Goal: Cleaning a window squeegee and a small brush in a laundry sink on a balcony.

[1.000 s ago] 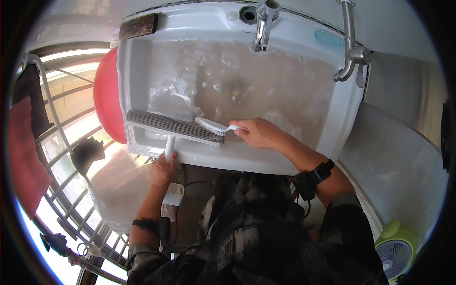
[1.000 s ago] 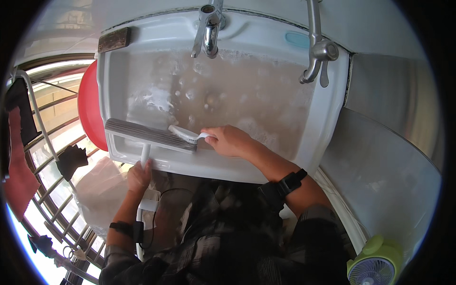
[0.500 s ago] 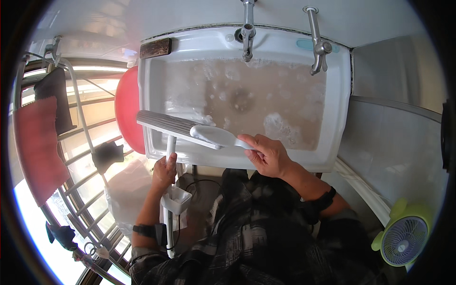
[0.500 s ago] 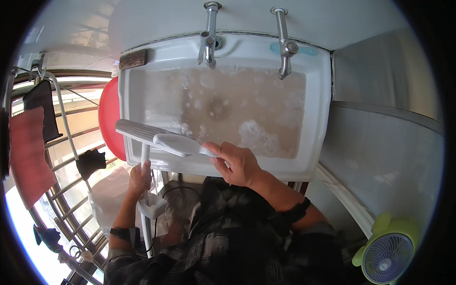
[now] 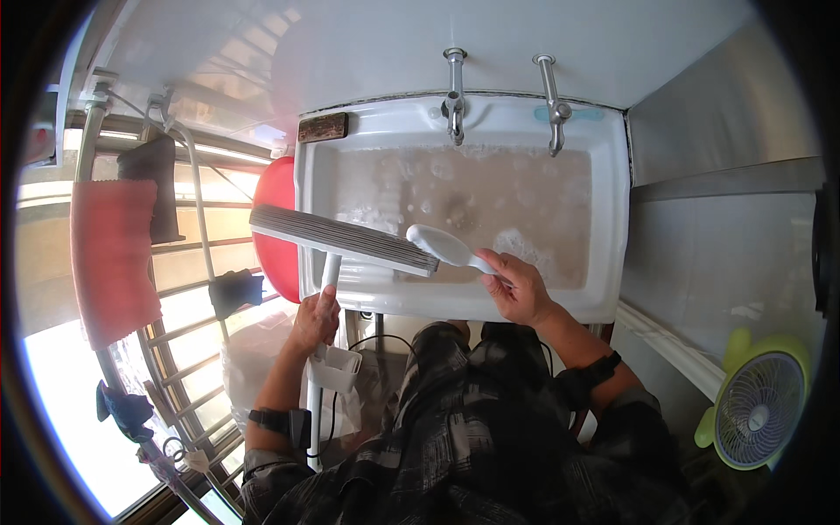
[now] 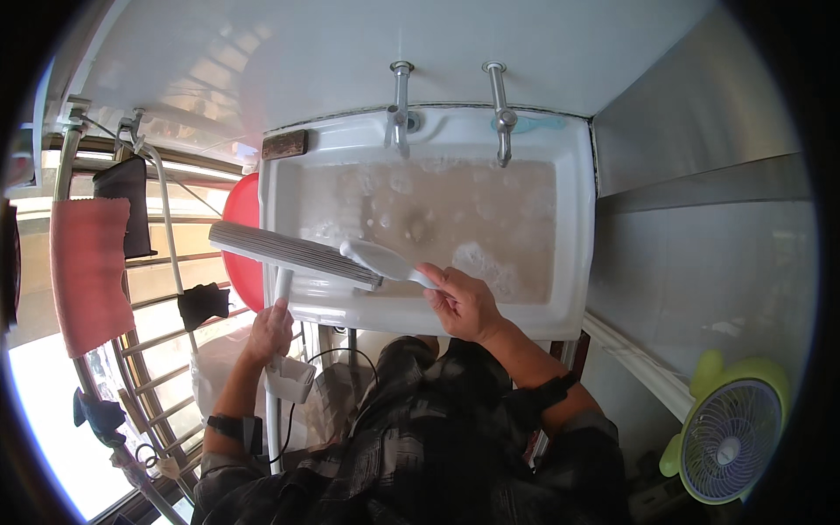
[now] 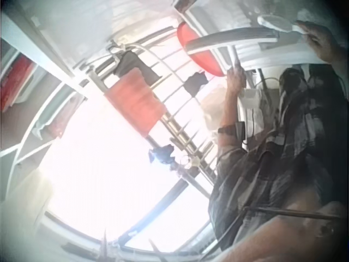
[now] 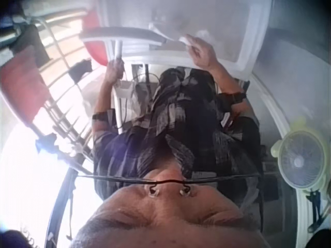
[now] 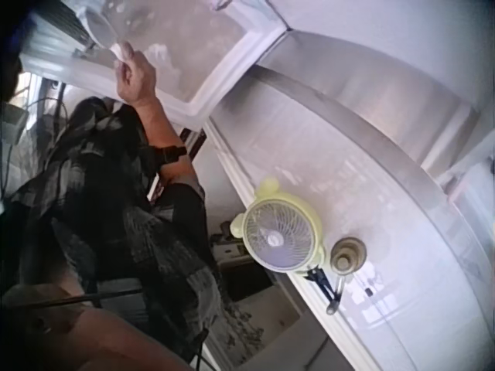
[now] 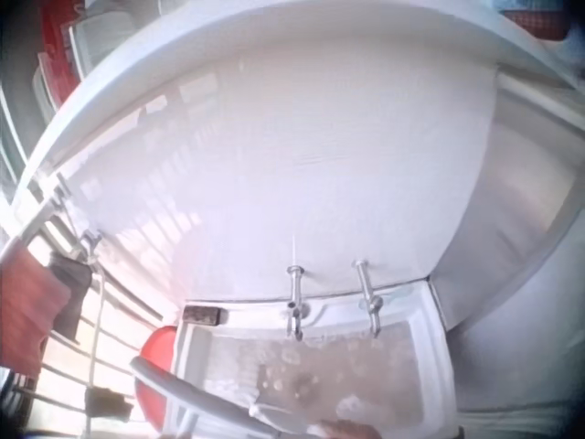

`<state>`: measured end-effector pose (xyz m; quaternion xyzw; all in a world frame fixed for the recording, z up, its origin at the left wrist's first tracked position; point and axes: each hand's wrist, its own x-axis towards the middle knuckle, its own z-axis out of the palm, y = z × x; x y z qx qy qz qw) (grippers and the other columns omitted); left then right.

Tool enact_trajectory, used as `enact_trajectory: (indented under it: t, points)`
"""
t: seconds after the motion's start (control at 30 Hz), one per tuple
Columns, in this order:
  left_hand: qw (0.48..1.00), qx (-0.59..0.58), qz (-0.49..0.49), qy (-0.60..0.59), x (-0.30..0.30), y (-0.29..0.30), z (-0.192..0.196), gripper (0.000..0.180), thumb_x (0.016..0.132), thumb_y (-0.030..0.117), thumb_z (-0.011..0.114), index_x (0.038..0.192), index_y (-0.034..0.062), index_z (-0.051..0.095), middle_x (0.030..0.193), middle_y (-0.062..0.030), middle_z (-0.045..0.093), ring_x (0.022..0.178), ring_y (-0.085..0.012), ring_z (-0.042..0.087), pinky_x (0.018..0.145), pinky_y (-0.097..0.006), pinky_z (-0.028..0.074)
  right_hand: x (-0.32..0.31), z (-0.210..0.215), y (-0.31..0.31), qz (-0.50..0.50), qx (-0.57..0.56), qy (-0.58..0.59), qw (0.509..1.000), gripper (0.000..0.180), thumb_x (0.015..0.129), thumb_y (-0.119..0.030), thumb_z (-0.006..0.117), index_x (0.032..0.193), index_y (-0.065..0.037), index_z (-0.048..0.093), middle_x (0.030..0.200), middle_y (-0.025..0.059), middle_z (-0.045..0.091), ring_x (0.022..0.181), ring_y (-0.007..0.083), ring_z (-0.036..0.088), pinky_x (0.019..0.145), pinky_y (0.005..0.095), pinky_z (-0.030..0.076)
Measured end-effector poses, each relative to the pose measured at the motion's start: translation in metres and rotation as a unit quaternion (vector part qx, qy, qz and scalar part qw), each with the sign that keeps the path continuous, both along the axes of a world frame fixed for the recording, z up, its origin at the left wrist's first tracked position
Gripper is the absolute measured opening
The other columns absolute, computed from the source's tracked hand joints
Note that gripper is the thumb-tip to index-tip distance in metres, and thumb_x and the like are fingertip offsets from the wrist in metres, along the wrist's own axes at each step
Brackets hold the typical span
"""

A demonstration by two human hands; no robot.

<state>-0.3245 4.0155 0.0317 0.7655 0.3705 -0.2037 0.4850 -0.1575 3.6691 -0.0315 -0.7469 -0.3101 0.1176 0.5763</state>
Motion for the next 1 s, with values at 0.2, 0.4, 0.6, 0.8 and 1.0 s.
enact_trajectory:
  t: [0.2, 0.4, 0.6, 0.8, 1.0]
  points:
    - [0.989, -0.138, 0.036, -0.042, 0.002, -0.007, 0.028, 0.061, 0.099, 0.060, 0.040, 0.070, 0.0068, 0.047, 0.048, -0.0031, 0.042, 0.035, -0.0136, 0.041, 0.035, -0.027, 0.035, -0.005, -0.025, -0.016, 0.014, -0.046, -0.033, 0.998, 0.037, 0.094, -0.015, 0.060, 0.131, -0.011, 0.060, 0.068, 0.0047, 0.049, 0.056, 0.0187, 0.050, 0.054, 0.0318, 0.043]
    - [0.949, -0.291, 0.093, -0.075, 0.000, -0.009, 0.023, 0.036, 0.100, 0.041, 0.054, 0.085, 0.0084, 0.050, 0.063, -0.0015, 0.048, 0.047, -0.0097, 0.045, 0.045, -0.023, 0.040, 0.002, -0.016, -0.025, 0.024, -0.125, -0.010, 0.992, 0.039, 0.095, -0.013, 0.059, 0.133, -0.004, 0.056, 0.081, 0.0108, 0.059, 0.068, 0.0220, 0.059, 0.065, 0.0309, 0.048]
    - [0.917, -0.387, 0.077, -0.060, 0.016, -0.017, 0.041, 0.031, 0.098, 0.037, 0.058, 0.089, 0.0077, 0.051, 0.066, -0.0002, 0.049, 0.048, -0.0094, 0.047, 0.046, -0.023, 0.042, 0.007, 0.030, 0.008, 0.038, -0.053, -0.030, 0.997, 0.039, 0.093, -0.015, 0.062, 0.131, -0.008, 0.059, 0.072, 0.0079, 0.053, 0.059, 0.0208, 0.053, 0.057, 0.0326, 0.044]
    - [0.999, 0.000, 0.027, -0.033, 0.023, -0.013, 0.021, 0.050, 0.098, 0.052, 0.052, 0.084, 0.0043, 0.048, 0.058, 0.0001, 0.047, 0.045, -0.0108, 0.044, 0.041, -0.029, 0.039, 0.009, 0.044, 0.016, 0.035, -0.065, -0.022, 0.997, 0.039, 0.096, -0.015, 0.060, 0.132, 0.001, 0.055, 0.093, 0.0122, 0.064, 0.073, 0.0156, 0.057, 0.068, 0.0274, 0.047]
    - [0.996, -0.062, 0.061, -0.006, 0.005, 0.005, -0.017, 0.045, 0.099, 0.048, 0.053, 0.087, 0.0043, 0.049, 0.059, -0.0009, 0.046, 0.045, -0.0115, 0.045, 0.041, -0.029, 0.040, -0.001, 0.053, 0.046, 0.002, -0.045, 0.068, 0.997, 0.042, 0.098, -0.023, 0.060, 0.135, -0.004, 0.055, 0.101, 0.0127, 0.068, 0.081, 0.0153, 0.060, 0.075, 0.0287, 0.049]
